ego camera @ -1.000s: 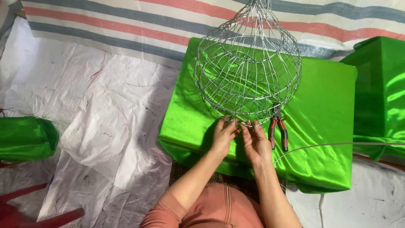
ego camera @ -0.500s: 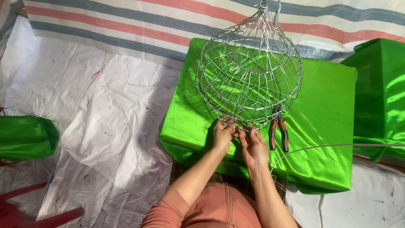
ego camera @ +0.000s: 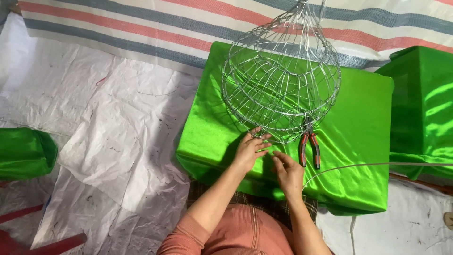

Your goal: Trimming and bending sharp wire ends on a leaf-shaped wireframe using wire cutters to smooth the edges.

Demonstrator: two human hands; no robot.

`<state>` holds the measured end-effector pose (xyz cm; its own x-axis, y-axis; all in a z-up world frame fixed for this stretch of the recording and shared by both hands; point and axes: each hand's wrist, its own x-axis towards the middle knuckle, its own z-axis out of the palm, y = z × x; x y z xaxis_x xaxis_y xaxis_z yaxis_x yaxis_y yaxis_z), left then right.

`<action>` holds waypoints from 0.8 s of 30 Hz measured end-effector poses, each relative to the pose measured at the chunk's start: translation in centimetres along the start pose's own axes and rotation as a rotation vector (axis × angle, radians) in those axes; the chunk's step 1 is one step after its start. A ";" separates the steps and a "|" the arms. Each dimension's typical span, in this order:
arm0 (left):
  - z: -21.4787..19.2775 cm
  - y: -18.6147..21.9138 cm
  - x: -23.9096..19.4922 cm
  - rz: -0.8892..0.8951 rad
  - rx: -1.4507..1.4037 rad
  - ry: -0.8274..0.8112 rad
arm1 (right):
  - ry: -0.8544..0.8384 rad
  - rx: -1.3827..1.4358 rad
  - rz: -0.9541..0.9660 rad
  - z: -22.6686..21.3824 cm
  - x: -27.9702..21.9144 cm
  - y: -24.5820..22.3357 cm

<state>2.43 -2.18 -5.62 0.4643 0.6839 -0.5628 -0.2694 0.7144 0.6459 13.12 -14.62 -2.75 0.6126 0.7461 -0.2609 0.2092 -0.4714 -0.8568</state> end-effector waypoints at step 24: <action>0.8 0.6 -2.4 0.058 -0.025 0.142 | 0.194 -0.909 -0.442 1.3 2.0 -3.2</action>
<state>1.84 -3.48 -3.49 0.3241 0.7367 -0.5935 -0.3136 0.6756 0.6673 12.70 -11.01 -1.11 0.4361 0.8887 0.1416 0.8944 -0.4106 -0.1774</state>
